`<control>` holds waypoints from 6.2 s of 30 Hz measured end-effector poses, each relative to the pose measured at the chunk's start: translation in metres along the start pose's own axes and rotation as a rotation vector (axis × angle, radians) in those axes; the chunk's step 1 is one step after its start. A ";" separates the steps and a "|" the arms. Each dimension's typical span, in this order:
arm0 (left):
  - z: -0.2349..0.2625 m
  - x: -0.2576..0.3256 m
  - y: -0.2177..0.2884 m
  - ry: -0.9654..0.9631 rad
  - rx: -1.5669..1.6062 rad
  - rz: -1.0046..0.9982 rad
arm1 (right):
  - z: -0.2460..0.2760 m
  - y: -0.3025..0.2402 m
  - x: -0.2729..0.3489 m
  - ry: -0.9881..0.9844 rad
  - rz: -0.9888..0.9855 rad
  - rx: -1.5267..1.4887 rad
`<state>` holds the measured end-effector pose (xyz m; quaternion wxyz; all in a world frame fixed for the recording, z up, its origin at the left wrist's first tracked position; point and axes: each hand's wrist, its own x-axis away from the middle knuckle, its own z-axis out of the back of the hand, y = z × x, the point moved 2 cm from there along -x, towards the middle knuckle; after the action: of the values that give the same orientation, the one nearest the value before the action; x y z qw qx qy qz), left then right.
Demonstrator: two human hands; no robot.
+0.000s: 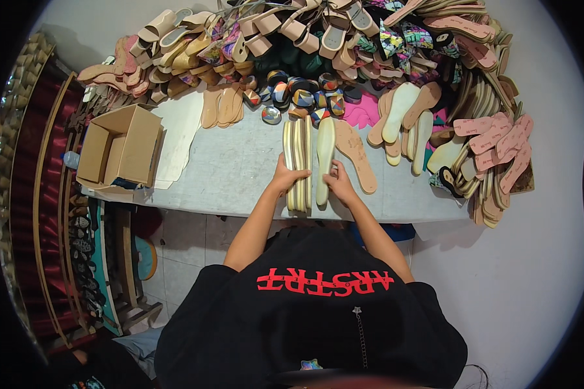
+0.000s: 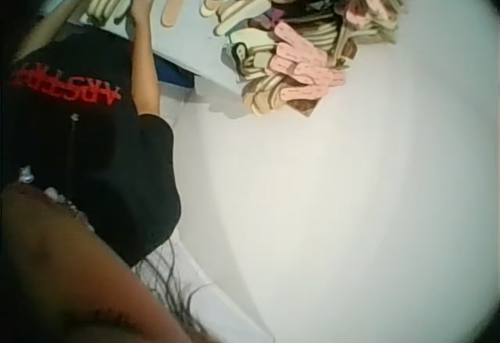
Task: Stacking shoe insoles, tying them together with a cord, and placing the bundle into a cardboard box.
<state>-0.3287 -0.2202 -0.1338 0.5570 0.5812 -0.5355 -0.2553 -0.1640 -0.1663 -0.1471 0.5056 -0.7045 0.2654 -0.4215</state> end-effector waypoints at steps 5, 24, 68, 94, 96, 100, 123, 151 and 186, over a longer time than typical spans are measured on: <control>-0.001 -0.006 -0.018 -0.011 -0.059 -0.011 | -0.015 0.010 -0.002 -0.136 0.097 0.160; 0.011 -0.001 -0.011 0.000 0.006 -0.023 | -0.009 -0.008 0.004 0.057 -0.009 0.020; -0.008 0.000 -0.021 0.001 -0.131 -0.053 | -0.007 0.018 0.007 -0.037 0.178 0.384; -0.013 0.009 -0.015 0.075 -0.091 -0.041 | -0.020 0.006 0.018 -0.019 0.121 0.234; -0.015 0.012 -0.010 0.054 -0.039 -0.029 | -0.023 0.006 0.022 0.001 0.080 0.160; -0.020 0.015 -0.003 0.051 0.019 -0.016 | -0.023 -0.001 0.027 -0.045 0.023 -0.007; -0.021 -0.003 -0.029 0.028 -0.181 -0.055 | -0.007 -0.005 0.017 -0.103 -0.075 0.047; -0.031 0.009 -0.012 -0.008 0.005 0.186 | -0.012 0.001 0.018 -0.086 -0.050 -0.043; -0.033 0.014 -0.008 -0.071 0.090 0.126 | -0.019 -0.010 0.035 0.088 0.215 -0.004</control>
<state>-0.2928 -0.2221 -0.1287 0.5259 0.5613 -0.6015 -0.2157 -0.1629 -0.1998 -0.1236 0.5343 -0.6537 0.3623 -0.3949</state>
